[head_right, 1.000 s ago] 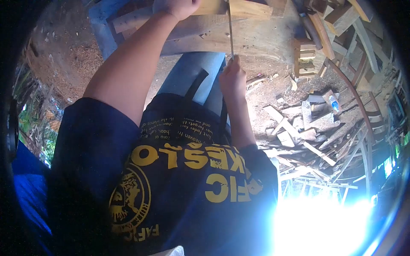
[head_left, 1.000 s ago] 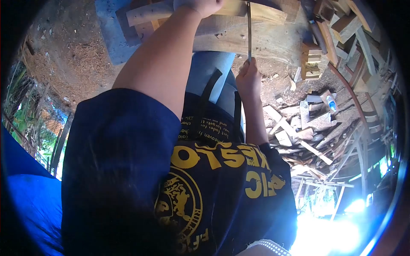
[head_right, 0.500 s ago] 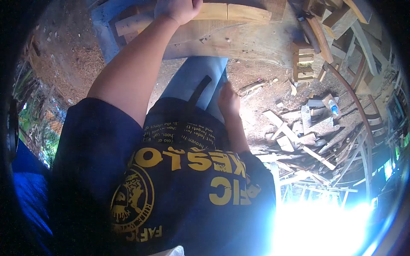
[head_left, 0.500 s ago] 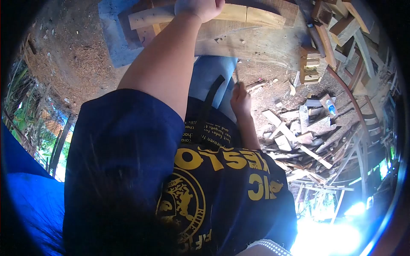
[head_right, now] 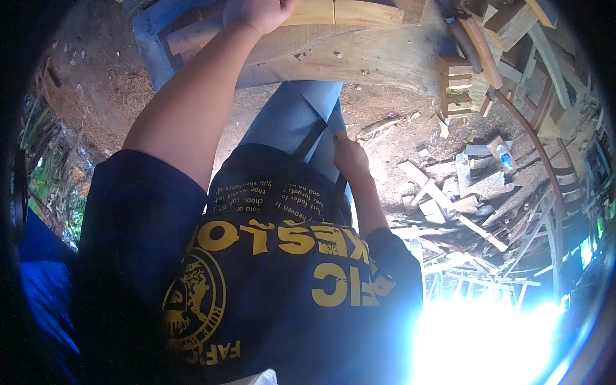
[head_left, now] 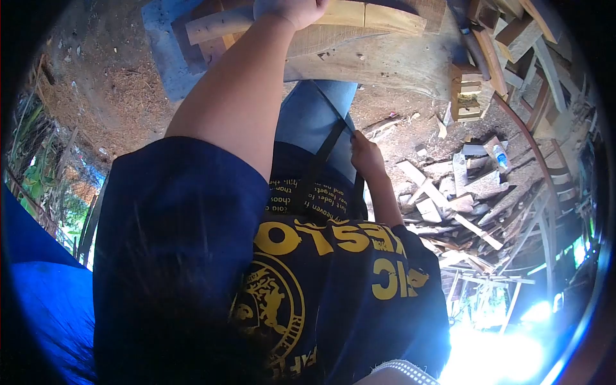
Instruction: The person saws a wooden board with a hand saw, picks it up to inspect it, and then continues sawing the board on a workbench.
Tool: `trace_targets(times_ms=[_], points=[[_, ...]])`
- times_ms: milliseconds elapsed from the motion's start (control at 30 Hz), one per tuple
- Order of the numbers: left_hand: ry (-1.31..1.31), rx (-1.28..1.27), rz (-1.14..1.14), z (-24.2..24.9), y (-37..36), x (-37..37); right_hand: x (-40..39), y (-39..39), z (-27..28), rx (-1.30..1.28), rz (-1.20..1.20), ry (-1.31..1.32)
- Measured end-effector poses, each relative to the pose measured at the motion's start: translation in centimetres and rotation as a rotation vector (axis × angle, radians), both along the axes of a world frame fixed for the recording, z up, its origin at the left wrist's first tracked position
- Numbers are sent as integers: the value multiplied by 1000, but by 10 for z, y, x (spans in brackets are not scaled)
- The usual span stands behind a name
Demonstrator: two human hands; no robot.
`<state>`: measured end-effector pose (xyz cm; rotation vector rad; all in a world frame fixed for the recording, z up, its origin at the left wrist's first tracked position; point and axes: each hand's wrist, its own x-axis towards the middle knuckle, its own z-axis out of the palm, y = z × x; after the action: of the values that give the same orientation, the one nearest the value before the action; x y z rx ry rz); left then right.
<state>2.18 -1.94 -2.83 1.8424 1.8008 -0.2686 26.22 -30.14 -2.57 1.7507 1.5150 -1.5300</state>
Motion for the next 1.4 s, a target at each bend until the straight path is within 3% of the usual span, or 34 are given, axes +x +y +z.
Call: trace_targets(times_ms=[233, 567, 767, 967, 1067, 1133, 1200, 1300, 1400], points=[[-6, 23, -29, -5, -1, -2, 9, 0, -1, -48, -40, -29], [38, 33, -19, -9, -1, -1, -17, 72, -8, 1, 215, 48], [32, 36, -21, -11, -1, 0, 7, 31, -4, -64, 58, -1], [53, 22, -43, -10, 0, 0, 55, 5, 2, 83, -27, -41], [31, 37, -43, -11, 0, -1, 58, 19, 4, 287, -323, 49], [26, 27, -46, -10, 0, -1, 41, 51, 10, 242, -342, -57], [25, 31, -40, -10, 0, -1, 15, 87, 17, 359, -441, -39], [42, 44, -30, -12, -1, 0, -19, 125, 16, 473, -393, -62], [25, 56, -40, -16, -3, -1, -46, 151, 23, 592, -490, 74]])
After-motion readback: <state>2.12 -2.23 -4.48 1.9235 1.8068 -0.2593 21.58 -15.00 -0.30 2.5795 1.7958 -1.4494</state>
